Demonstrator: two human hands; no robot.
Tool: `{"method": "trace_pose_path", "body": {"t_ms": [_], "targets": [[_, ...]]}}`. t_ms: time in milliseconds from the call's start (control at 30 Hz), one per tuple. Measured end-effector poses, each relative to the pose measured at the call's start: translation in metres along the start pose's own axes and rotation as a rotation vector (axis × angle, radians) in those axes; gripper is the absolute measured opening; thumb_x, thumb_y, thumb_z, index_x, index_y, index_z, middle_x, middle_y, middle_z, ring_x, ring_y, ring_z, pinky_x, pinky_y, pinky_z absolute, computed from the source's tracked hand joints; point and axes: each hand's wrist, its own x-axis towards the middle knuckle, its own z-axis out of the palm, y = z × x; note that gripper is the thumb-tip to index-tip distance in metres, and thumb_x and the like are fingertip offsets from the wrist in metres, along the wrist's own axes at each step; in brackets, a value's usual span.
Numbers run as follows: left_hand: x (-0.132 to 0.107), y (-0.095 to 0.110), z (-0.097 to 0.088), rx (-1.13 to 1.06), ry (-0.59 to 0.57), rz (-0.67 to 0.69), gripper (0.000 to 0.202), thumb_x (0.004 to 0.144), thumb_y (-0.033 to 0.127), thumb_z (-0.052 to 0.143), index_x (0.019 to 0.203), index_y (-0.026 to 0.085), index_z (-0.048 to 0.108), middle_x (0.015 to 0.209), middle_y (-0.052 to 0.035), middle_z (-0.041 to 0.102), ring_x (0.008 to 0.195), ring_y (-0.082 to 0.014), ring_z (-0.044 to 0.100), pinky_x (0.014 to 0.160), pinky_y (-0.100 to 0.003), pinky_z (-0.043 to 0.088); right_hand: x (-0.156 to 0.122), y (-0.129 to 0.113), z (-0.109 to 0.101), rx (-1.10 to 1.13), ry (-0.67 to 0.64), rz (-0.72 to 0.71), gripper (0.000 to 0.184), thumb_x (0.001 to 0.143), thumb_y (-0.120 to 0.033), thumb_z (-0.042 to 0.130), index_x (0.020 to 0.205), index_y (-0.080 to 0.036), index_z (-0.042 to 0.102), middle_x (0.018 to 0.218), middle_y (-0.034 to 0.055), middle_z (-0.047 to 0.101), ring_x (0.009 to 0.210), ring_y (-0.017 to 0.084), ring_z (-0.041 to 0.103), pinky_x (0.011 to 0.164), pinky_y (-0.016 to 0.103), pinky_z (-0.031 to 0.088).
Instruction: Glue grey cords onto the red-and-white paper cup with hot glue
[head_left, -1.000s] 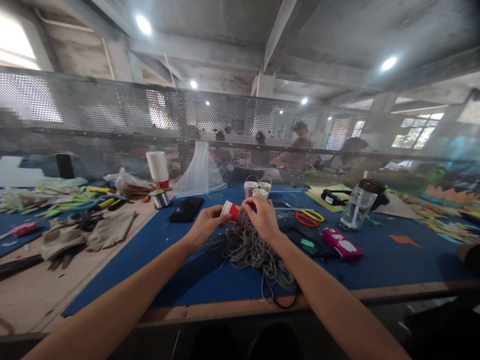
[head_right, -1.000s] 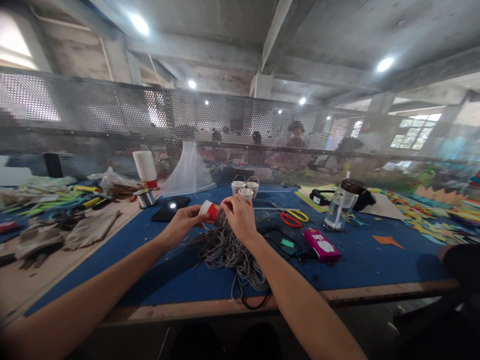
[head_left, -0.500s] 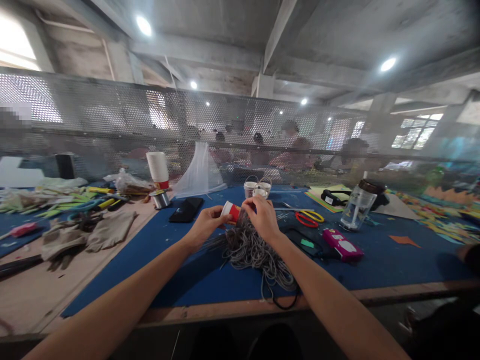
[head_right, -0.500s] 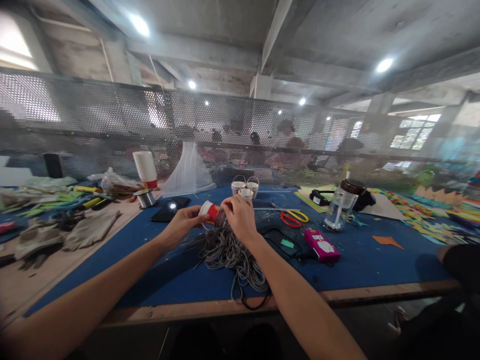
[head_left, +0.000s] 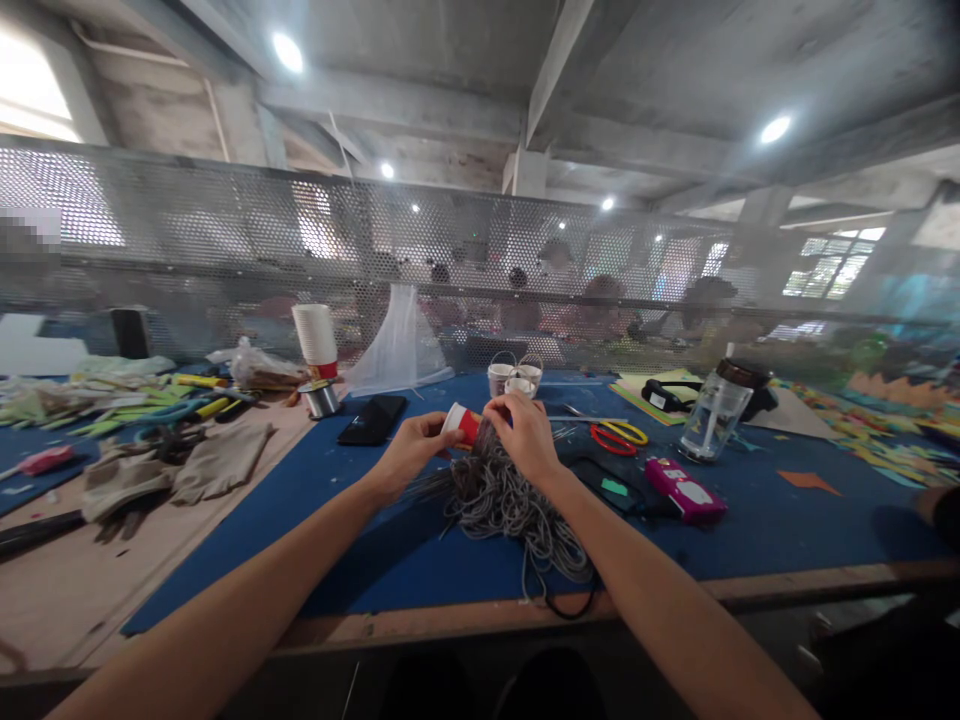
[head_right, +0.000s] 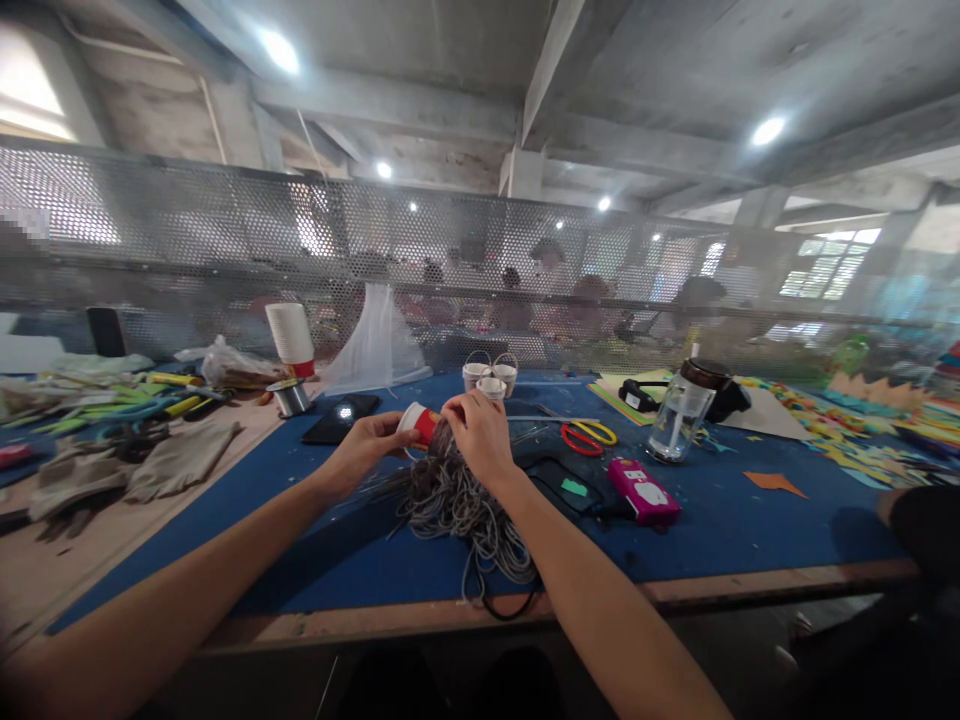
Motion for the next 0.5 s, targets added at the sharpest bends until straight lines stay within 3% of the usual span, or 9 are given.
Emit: {"method": "trace_pose_path", "body": {"t_ms": [500], "targets": [[-0.0013,0.0025,-0.0003,-0.002,-0.004,-0.008,0.038,0.077,0.044,0.073,0.102,0.015,0.072,0.092,-0.0076,0.074,0.082,-0.0214,0.065,0.067,-0.028,0.046,0.0009,-0.0003,-0.0007,0.003,-0.018,0.013,0.012,0.095,-0.028,0.054,0.091,-0.022,0.064,0.093,0.0027,0.066,0.093,0.019,0.06,0.09,0.032,0.036]]}}
